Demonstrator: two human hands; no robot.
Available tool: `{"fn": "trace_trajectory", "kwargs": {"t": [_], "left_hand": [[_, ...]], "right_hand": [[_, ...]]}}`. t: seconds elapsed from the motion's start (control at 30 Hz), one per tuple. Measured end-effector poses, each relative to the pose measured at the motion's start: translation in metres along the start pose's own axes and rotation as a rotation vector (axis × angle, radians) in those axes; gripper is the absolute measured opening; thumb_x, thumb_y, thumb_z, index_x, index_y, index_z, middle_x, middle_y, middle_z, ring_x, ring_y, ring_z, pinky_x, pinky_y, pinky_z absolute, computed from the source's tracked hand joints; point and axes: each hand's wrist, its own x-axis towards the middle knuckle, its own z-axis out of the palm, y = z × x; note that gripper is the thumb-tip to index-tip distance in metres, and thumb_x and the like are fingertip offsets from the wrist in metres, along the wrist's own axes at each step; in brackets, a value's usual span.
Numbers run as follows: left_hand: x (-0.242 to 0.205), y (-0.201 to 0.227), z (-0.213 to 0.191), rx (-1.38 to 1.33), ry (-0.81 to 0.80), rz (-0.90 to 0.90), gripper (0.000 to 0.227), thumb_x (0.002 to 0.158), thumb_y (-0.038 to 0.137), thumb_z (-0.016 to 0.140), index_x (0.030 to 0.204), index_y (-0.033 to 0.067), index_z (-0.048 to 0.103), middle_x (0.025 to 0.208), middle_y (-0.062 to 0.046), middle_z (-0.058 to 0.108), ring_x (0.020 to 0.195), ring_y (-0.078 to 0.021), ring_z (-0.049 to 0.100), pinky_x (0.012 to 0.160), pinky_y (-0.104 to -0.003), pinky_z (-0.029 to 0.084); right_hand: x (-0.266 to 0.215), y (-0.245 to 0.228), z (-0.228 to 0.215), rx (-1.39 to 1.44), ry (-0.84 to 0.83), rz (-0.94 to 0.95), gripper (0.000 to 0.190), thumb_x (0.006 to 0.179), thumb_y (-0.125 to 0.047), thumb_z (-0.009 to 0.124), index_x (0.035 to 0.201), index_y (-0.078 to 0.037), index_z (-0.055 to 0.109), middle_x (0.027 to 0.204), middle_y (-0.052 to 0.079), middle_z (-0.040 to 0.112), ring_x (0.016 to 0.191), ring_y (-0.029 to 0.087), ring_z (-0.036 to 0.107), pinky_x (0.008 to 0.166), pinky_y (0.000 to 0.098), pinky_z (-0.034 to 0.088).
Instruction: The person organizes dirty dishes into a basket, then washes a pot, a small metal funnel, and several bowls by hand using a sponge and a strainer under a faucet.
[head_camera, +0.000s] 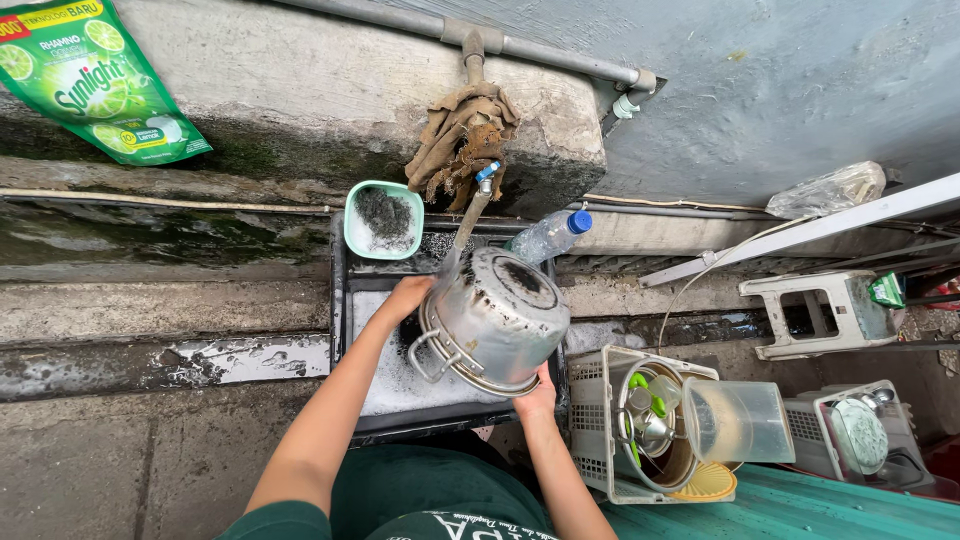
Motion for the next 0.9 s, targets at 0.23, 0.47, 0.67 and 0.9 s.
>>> {"fn": "trace_trajectory", "kwargs": {"t": [0.23,0.47,0.67,0.9], "left_hand": [[-0.022,-0.003,0.014,-0.045,-0.051,-0.156,0.040,0.104,0.047,0.048,0.109,0.0121,0.067,0.081,0.000,0.069,0.073,-0.0129,0.067,0.066,-0.033,0.058],[0.020,0.001,0.006,-0.047,0.080,0.204,0.051,0.103,0.047,0.056,0.085,0.0030,0.074,0.071,0.002,0.069,0.060,-0.0082,0.057,0.060,-0.026,0.048],[0.016,0.004,0.005,-0.005,0.087,0.253,0.053,0.104,0.048,0.057,0.097,0.0003,0.078,0.078,0.003,0.070,0.068,-0.0043,0.055,0.064,-0.023,0.048],[-0.020,-0.039,-0.001,-0.283,0.157,0.221,0.050,0.106,0.044,0.054,0.117,-0.0001,0.074,0.101,-0.002,0.075,0.086,-0.0072,0.062,0.080,-0.024,0.051]], "right_hand": [[-0.015,0.020,-0.012,0.228,-0.066,0.002,0.034,0.105,-0.037,0.052,0.116,-0.009,0.068,0.129,0.010,0.070,0.122,0.029,0.065,0.110,0.0483,0.046],[-0.065,0.040,0.006,-0.073,-0.194,0.071,0.034,0.104,-0.028,0.047,0.122,-0.005,0.064,0.132,0.013,0.067,0.129,0.028,0.058,0.115,0.0471,0.038],[-0.064,0.022,0.037,-0.240,-0.146,0.100,0.048,0.103,-0.042,0.048,0.130,-0.002,0.055,0.131,0.016,0.063,0.127,0.032,0.055,0.114,0.0511,0.037],[-0.094,0.034,0.083,-0.512,-0.097,0.032,0.059,0.098,-0.053,0.046,0.132,-0.006,0.058,0.129,0.014,0.068,0.120,0.028,0.063,0.106,0.0486,0.046]]}}
